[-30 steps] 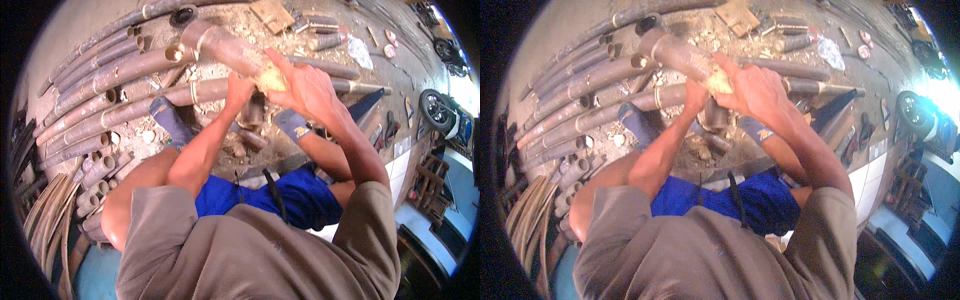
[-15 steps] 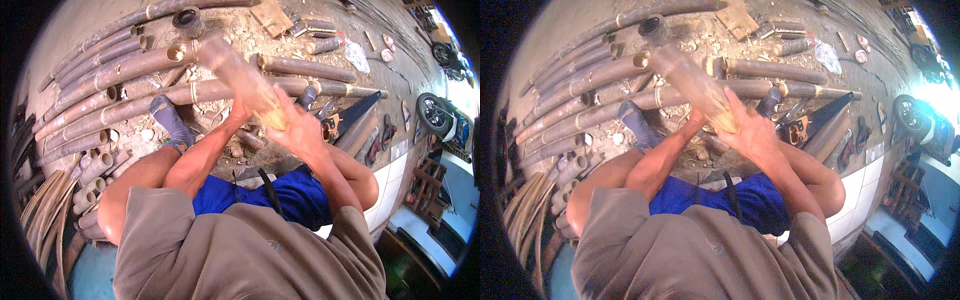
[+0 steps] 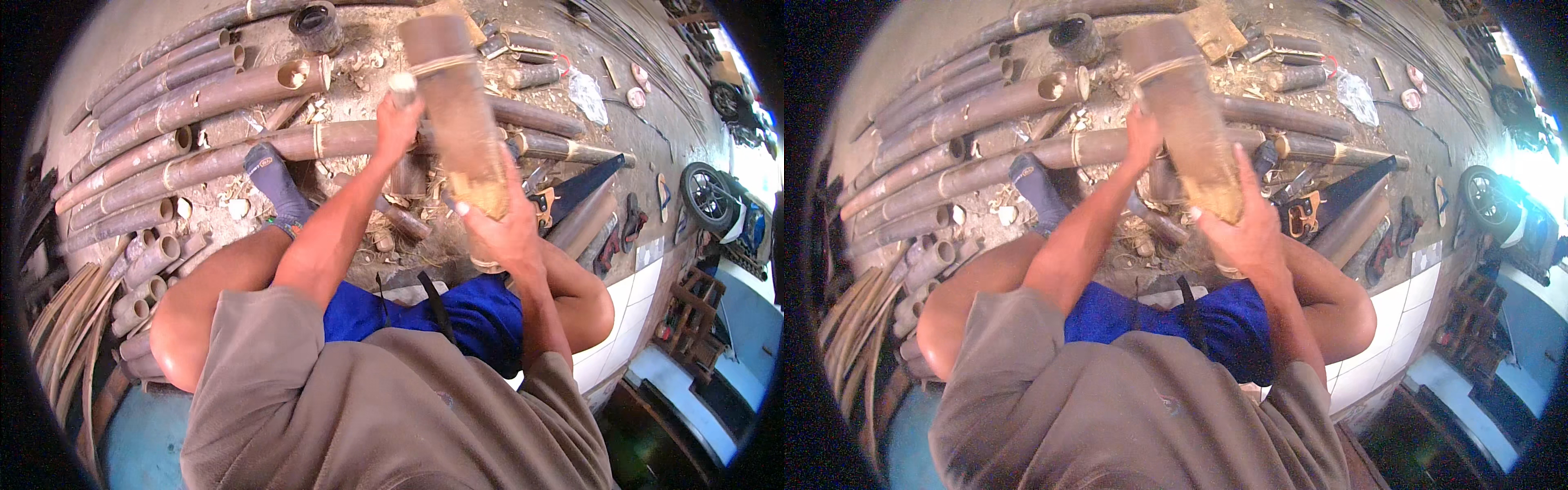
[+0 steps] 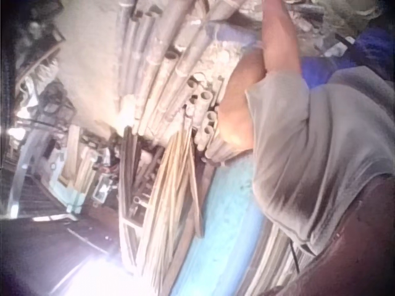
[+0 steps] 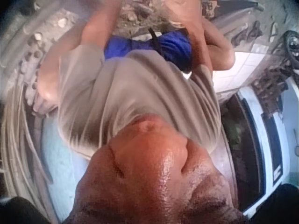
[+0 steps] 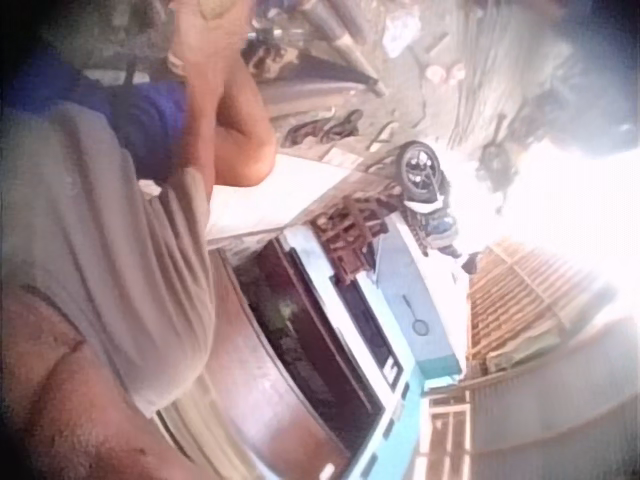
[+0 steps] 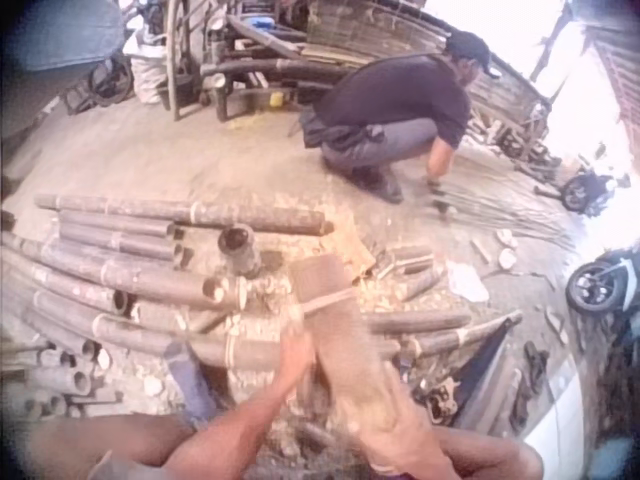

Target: The person sits on the floor and measures, cuts, and fits bamboo pieces together. They use a measuring tape, hammer, and chisel to shape and join the bamboo segments, occasionally adjusting the camera.

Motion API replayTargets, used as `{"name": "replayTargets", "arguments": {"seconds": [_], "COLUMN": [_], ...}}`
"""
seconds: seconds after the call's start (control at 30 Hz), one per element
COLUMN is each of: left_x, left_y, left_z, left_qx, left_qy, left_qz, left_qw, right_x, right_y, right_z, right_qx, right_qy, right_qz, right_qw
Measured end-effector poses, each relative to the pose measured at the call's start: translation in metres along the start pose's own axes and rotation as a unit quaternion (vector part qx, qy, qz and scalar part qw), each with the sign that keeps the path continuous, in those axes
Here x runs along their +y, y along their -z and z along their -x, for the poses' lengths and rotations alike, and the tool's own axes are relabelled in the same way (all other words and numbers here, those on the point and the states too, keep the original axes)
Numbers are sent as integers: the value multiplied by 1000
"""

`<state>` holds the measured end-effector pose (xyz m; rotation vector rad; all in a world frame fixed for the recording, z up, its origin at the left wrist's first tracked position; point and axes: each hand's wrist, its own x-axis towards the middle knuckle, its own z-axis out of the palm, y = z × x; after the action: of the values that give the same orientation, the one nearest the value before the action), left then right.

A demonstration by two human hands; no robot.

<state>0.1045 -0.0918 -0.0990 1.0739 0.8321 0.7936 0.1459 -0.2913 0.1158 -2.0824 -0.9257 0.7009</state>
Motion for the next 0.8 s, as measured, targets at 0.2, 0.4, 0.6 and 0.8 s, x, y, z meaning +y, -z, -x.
{"name": "replayTargets", "arguments": {"seconds": [0.2, 0.4, 0.6, 0.8], "left_x": [70, 57, 57, 63], "left_y": [5, 0, 1, 1], "left_z": [-10, -4, -5, 1], "left_qx": [-52, -82, -91, -105], "left_qy": [24, 37, 30, 46], "left_qz": [-25, -53, -37, -68], "left_qw": [998, 995, 995, 991], "right_x": [1, 5, -9, -23], "right_y": [25, 22, 23, 28], "right_z": [-4, -15, -25, -31], "right_qx": [52, 51, 30, 40], "right_qy": [-48, -62, -29, -29], "right_qz": [-36, -63, -37, -7], "right_qw": [997, 995, 998, 999]}}
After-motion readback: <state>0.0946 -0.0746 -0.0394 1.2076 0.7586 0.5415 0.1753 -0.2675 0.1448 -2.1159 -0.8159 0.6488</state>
